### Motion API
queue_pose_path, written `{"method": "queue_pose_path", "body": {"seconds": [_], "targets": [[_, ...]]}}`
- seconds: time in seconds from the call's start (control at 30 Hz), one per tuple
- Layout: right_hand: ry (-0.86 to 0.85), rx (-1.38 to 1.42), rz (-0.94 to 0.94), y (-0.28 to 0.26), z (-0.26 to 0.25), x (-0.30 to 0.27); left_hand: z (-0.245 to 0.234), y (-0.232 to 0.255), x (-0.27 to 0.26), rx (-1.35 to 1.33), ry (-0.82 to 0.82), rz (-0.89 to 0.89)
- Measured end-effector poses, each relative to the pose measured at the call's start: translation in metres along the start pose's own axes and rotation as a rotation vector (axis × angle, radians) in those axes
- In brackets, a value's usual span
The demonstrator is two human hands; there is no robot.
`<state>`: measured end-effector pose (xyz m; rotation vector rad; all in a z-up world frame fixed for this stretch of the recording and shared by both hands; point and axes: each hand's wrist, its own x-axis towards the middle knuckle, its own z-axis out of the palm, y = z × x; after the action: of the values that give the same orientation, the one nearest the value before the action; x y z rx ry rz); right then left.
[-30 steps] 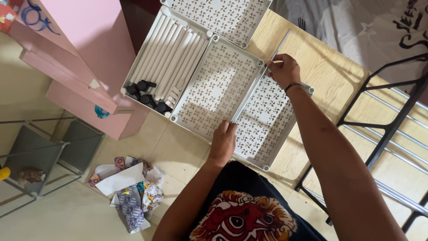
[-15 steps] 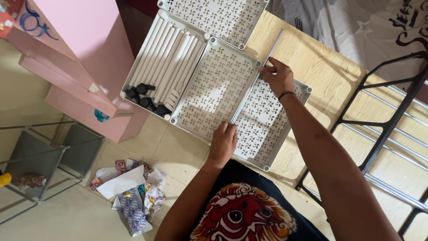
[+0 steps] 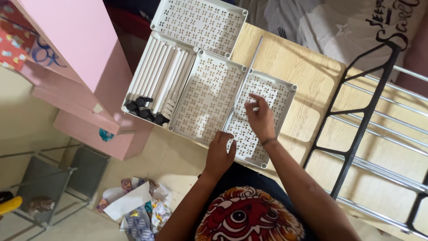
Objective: The person assembles a dish rack by attaching black plastic feet to white perforated trays and inserting metal rods into the frame. They handle multiple trays and rods, arranging them on a wooden table before placing the assembled rack upright.
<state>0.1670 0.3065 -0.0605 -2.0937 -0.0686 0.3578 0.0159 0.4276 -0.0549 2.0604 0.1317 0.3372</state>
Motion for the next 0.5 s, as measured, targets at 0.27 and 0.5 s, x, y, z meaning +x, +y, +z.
{"method": "queue_pose_path", "body": {"seconds": [0.27,0.5], "targets": [[-0.191,-0.027,-0.187,-0.032,-0.077,-0.141,-0.011,0.015,-0.014,-0.136,-0.337,-0.107],[-0.011,-0.101,-0.127,-0.038,-0.15,-0.214,0.0,0.075,-0.02,-0.219,-0.606,-0.055]]}}
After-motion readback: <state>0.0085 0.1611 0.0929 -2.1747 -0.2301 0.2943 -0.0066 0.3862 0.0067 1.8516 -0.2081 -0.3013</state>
